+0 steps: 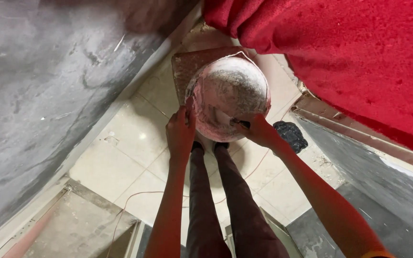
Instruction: The person scoops plaster from a bucket using putty knives and applies it onto the wall and upper corner frame.
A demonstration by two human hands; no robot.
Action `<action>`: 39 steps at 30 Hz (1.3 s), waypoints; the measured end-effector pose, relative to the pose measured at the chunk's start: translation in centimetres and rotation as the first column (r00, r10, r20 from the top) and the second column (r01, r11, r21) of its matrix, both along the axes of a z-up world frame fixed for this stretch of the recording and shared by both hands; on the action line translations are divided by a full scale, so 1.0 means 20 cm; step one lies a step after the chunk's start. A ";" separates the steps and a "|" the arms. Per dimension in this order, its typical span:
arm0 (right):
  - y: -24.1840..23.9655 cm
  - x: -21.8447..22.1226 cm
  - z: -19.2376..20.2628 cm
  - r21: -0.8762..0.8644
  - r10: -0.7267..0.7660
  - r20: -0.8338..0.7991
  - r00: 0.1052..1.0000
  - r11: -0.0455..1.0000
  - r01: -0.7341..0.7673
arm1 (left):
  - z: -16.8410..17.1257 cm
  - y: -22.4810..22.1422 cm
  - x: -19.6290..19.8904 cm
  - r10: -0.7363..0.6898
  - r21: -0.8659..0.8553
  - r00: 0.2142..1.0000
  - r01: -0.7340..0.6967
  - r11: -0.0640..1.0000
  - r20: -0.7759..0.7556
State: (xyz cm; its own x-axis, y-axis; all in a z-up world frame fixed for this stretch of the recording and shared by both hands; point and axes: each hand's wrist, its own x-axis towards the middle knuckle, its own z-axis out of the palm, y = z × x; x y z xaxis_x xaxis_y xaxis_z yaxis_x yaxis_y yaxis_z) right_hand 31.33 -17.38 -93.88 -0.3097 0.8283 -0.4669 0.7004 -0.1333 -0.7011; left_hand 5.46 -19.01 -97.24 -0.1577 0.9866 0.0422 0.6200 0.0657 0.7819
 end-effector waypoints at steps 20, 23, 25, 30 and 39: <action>-0.07 -0.05 -0.02 -0.003 -0.007 0.129 0.992 1.000 0.008 | 0.05 0.01 -0.01 0.011 0.047 0.995 -0.016 0.999 0.102; -0.08 0.00 -0.01 0.162 0.020 -0.106 0.994 0.987 -0.003 | 0.07 0.02 -0.02 0.001 0.053 0.991 -0.008 0.999 0.134; -0.11 0.03 -0.01 0.141 -0.023 -0.131 0.991 0.989 0.042 | 0.09 0.02 -0.02 0.000 0.033 0.990 -0.004 0.999 0.144; -0.15 0.05 0.05 -0.118 -0.245 0.130 0.961 0.958 0.260 | 0.16 0.01 -0.06 0.001 0.070 0.979 -0.016 0.997 0.204; -0.11 -0.09 0.02 0.119 -0.153 0.093 0.984 0.983 0.141 | 0.19 -0.01 -0.03 0.031 0.106 0.996 -0.040 0.994 0.085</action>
State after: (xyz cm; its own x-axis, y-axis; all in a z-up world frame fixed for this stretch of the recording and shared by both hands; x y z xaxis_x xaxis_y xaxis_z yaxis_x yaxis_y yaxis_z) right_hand 29.59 -19.52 -93.57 -0.1368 0.9100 -0.3914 0.7470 -0.1648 -0.6441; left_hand 4.84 -19.31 -93.39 -0.2003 0.9707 0.1328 0.5512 -0.0004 0.8344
